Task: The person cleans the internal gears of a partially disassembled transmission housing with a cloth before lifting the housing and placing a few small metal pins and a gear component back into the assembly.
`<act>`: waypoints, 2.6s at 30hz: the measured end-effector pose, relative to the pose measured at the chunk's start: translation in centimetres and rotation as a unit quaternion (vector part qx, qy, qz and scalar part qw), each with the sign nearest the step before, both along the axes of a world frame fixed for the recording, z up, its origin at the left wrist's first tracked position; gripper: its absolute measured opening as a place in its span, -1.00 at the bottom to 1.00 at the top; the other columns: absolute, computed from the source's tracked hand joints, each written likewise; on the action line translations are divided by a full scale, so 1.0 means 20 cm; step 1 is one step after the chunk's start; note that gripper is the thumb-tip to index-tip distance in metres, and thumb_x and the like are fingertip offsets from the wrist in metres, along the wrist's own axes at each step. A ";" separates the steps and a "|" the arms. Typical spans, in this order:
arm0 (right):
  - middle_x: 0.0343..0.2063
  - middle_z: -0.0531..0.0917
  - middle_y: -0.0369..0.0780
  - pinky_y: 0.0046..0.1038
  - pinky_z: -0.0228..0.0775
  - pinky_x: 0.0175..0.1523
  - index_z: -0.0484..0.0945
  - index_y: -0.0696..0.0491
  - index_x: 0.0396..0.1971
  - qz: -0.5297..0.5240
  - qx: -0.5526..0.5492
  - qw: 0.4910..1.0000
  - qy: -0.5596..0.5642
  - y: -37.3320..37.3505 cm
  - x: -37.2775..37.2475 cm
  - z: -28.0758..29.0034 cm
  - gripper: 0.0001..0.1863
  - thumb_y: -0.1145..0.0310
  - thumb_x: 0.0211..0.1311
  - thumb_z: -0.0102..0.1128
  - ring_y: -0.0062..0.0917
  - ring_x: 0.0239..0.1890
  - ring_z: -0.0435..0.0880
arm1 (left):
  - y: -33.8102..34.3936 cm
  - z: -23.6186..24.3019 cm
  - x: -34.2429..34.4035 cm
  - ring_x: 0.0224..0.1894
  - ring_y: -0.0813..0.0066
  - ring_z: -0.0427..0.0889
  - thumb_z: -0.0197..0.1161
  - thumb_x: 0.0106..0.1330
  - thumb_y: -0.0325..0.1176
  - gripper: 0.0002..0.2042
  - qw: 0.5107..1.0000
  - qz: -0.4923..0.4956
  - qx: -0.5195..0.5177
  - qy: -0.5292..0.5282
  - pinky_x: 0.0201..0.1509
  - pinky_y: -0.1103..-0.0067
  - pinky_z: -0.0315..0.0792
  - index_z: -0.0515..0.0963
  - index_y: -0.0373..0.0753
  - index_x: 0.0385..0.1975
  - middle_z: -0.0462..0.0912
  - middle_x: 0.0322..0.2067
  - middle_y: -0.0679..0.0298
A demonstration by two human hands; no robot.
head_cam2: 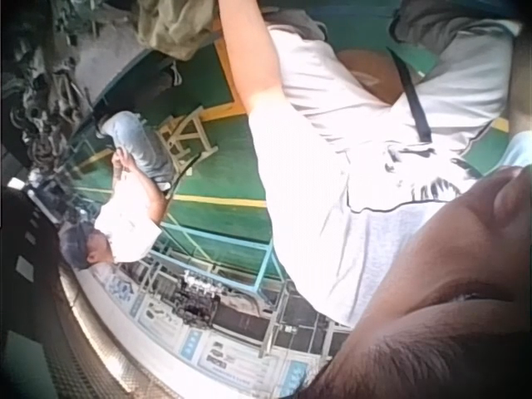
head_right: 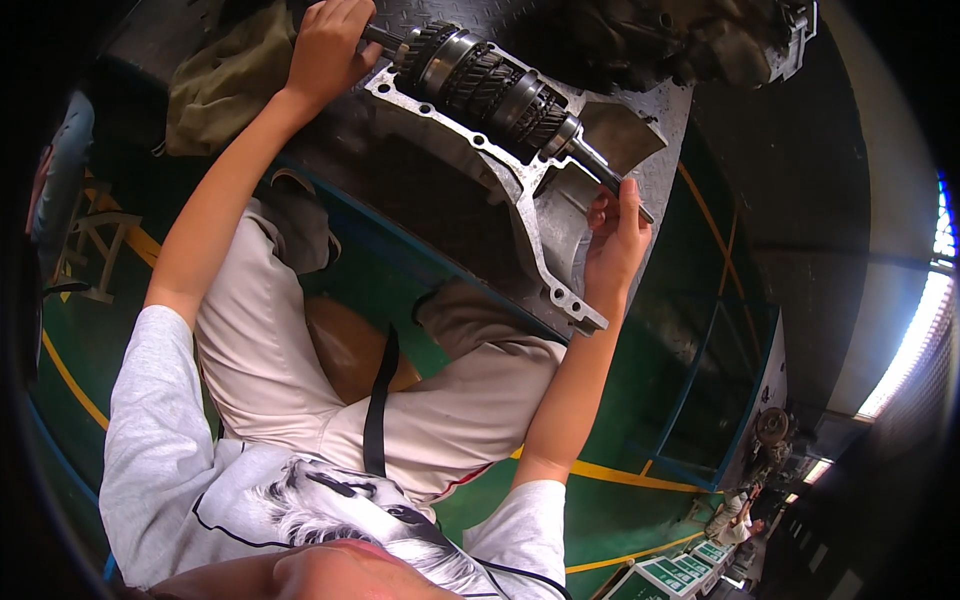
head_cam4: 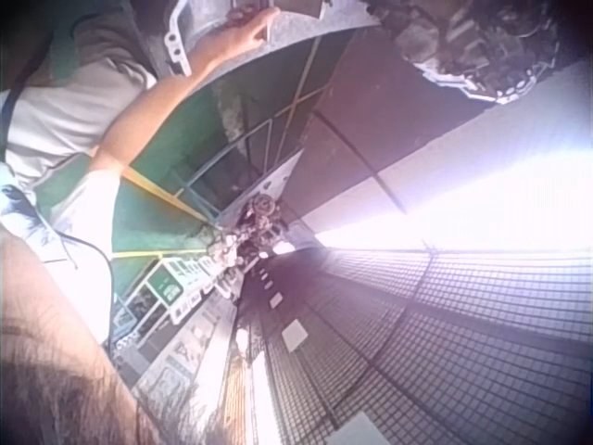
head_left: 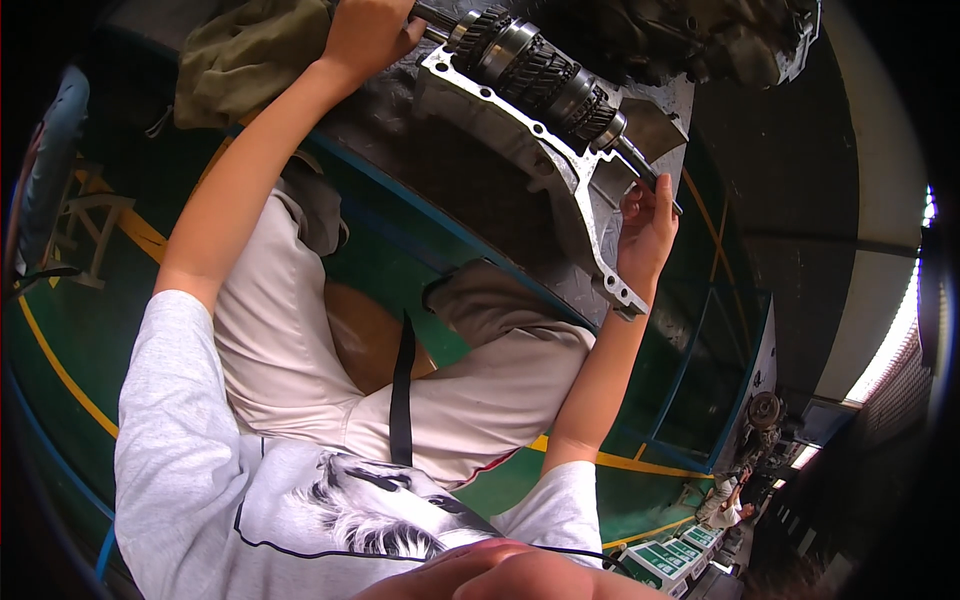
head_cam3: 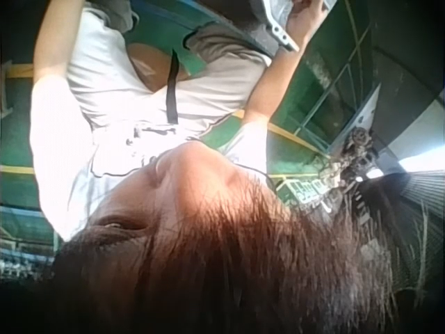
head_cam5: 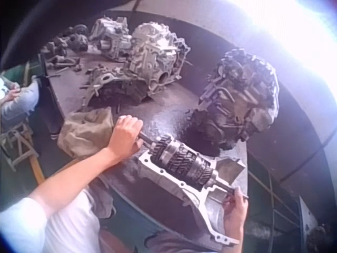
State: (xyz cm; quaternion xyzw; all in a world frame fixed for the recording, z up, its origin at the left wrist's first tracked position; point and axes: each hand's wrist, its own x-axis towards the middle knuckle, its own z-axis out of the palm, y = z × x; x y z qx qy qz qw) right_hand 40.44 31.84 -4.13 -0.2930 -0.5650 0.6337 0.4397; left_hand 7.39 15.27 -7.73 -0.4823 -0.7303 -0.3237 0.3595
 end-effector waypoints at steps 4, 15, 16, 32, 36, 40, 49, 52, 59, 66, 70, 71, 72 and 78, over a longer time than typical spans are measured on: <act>-0.56 0.59 -0.25 -0.67 0.21 -0.49 0.55 0.13 -0.42 0.012 -0.006 1.000 0.013 0.01 0.00 0.00 -0.73 0.20 0.27 0.22 -0.69 -0.59 0.44 | 0.02 -0.02 -0.04 -0.27 0.13 0.42 0.21 -0.25 -0.40 -0.74 1.000 0.001 -0.005 0.014 -0.10 0.32 0.31 0.34 -0.23 -0.51 0.40 -0.47 0.12; -0.57 0.50 -0.32 -0.66 0.16 -0.45 0.53 0.11 -0.37 0.060 0.004 0.998 0.029 0.05 0.03 -0.03 -0.82 0.30 0.26 0.22 -0.72 -0.57 0.37 | 0.04 -0.01 -0.09 -0.44 0.17 0.51 0.24 -0.21 -0.37 -0.88 0.999 -0.026 -0.019 0.003 -0.27 0.35 0.35 0.43 -0.15 -0.67 0.51 -0.63 0.19; -0.57 0.46 -0.34 -0.65 0.15 -0.44 0.53 0.11 -0.35 0.078 0.012 0.996 0.038 0.05 0.04 -0.03 -0.84 0.32 0.26 0.21 -0.72 -0.56 0.35 | 0.04 0.00 -0.10 -0.44 0.17 0.51 0.24 -0.21 -0.37 -0.88 0.999 -0.027 -0.019 0.002 -0.27 0.35 0.35 0.43 -0.15 -0.67 0.51 -0.63 0.19; -0.53 0.41 -0.36 -0.59 0.15 -0.36 0.51 0.13 -0.20 0.150 0.033 0.986 0.063 0.07 0.04 -0.06 -0.84 0.38 0.30 0.15 -0.69 -0.47 0.29 | 0.02 0.16 -0.17 -0.41 0.03 0.66 0.18 -0.15 -0.35 -0.85 0.952 0.003 -0.286 -0.112 -0.29 0.26 0.52 0.63 -0.26 -0.64 0.62 -0.55 -0.03; -0.51 0.43 -0.35 -0.57 0.17 -0.34 0.51 0.14 -0.15 0.138 0.042 0.988 0.062 0.06 0.04 -0.07 -0.81 0.38 0.30 0.14 -0.67 -0.45 0.32 | 0.02 0.23 -0.15 -0.38 0.00 0.65 0.18 -0.19 -0.36 -0.82 0.914 -0.010 -0.362 -0.183 -0.30 0.26 0.51 0.63 -0.31 -0.61 0.62 -0.52 -0.07; -0.54 0.40 -0.34 -0.55 0.14 -0.30 0.50 0.11 -0.20 0.128 0.039 0.990 0.049 0.04 0.02 -0.05 -0.84 0.34 0.33 0.11 -0.66 -0.45 0.30 | 0.01 0.17 -0.18 -0.40 0.01 0.65 0.18 -0.19 -0.34 -0.83 0.933 -0.007 -0.323 -0.157 -0.30 0.25 0.51 0.63 -0.28 -0.63 0.62 -0.55 -0.04; -0.59 0.39 -0.33 -0.53 0.13 -0.35 0.44 0.07 -0.38 0.104 0.052 0.993 0.017 0.03 0.02 -0.03 -0.83 0.30 0.36 0.06 -0.64 -0.51 0.30 | 0.04 0.03 -0.20 -0.45 0.08 0.64 0.18 -0.14 -0.24 -0.84 0.983 -0.010 -0.174 -0.050 -0.35 0.26 0.49 0.61 -0.16 -0.71 0.61 -0.60 0.07; -0.61 0.38 -0.33 -0.53 0.13 -0.35 0.42 0.06 -0.42 0.085 0.055 0.995 0.005 0.03 0.02 -0.02 -0.80 0.28 0.36 0.06 -0.63 -0.53 0.30 | 0.05 0.02 -0.20 -0.46 0.08 0.63 0.17 -0.13 -0.22 -0.83 0.987 -0.019 -0.154 -0.048 -0.38 0.25 0.47 0.59 -0.16 -0.73 0.61 -0.60 0.09; -0.64 0.40 -0.34 -0.53 0.13 -0.38 0.42 0.05 -0.54 0.046 0.022 0.999 -0.005 -0.01 -0.02 0.03 -0.73 0.24 0.32 0.10 -0.64 -0.55 0.33 | 0.06 -0.03 -0.16 -0.53 0.14 0.57 0.22 -0.18 -0.25 -0.85 0.999 -0.022 -0.044 0.021 -0.39 0.30 0.38 0.48 -0.16 -0.75 0.54 -0.67 0.16; -0.71 0.44 -0.35 -0.59 0.14 -0.45 0.54 0.10 -0.53 -0.022 -0.019 0.999 -0.030 -0.02 -0.03 0.03 -0.70 0.18 0.25 0.22 -0.68 -0.62 0.37 | 0.06 -0.02 -0.12 -0.50 0.14 0.56 0.25 -0.16 -0.23 -0.83 0.998 -0.051 0.011 0.027 -0.36 0.30 0.37 0.47 -0.16 -0.71 0.53 -0.66 0.17; -0.65 0.50 -0.31 -0.64 0.14 -0.52 0.56 0.12 -0.46 -0.013 0.001 1.000 -0.004 0.02 -0.01 0.00 -0.75 0.23 0.22 0.27 -0.68 -0.64 0.39 | 0.07 0.01 -0.16 -0.47 0.10 0.61 0.24 -0.14 -0.23 -0.84 0.993 0.001 -0.114 -0.008 -0.33 0.28 0.44 0.53 -0.18 -0.71 0.59 -0.63 0.12; -0.65 0.50 -0.31 -0.64 0.14 -0.52 0.56 0.12 -0.46 -0.016 0.002 1.000 -0.003 0.03 0.00 -0.01 -0.75 0.23 0.22 0.27 -0.68 -0.64 0.39 | 0.08 0.03 -0.17 -0.45 0.09 0.63 0.22 -0.14 -0.24 -0.85 0.985 0.007 -0.170 -0.024 -0.32 0.28 0.47 0.57 -0.18 -0.70 0.61 -0.61 0.10; -0.63 0.51 -0.31 -0.64 0.16 -0.49 0.56 0.13 -0.40 0.001 0.005 1.000 0.011 0.04 0.01 -0.02 -0.79 0.28 0.22 0.27 -0.69 -0.62 0.40 | 0.09 0.05 -0.17 -0.43 0.08 0.65 0.21 -0.13 -0.25 -0.85 0.973 0.012 -0.227 -0.039 -0.32 0.28 0.49 0.60 -0.18 -0.69 0.63 -0.59 0.08; -0.56 0.55 -0.33 -0.64 0.20 -0.40 0.59 0.13 -0.23 0.060 0.028 0.997 0.039 0.07 0.02 -0.04 -0.81 0.36 0.22 0.26 -0.70 -0.54 0.43 | 0.07 0.35 -0.15 -0.35 0.00 0.66 0.18 -0.14 -0.29 -0.76 0.840 -0.012 -0.503 -0.205 -0.25 0.28 0.52 0.66 -0.30 -0.53 0.65 -0.48 -0.07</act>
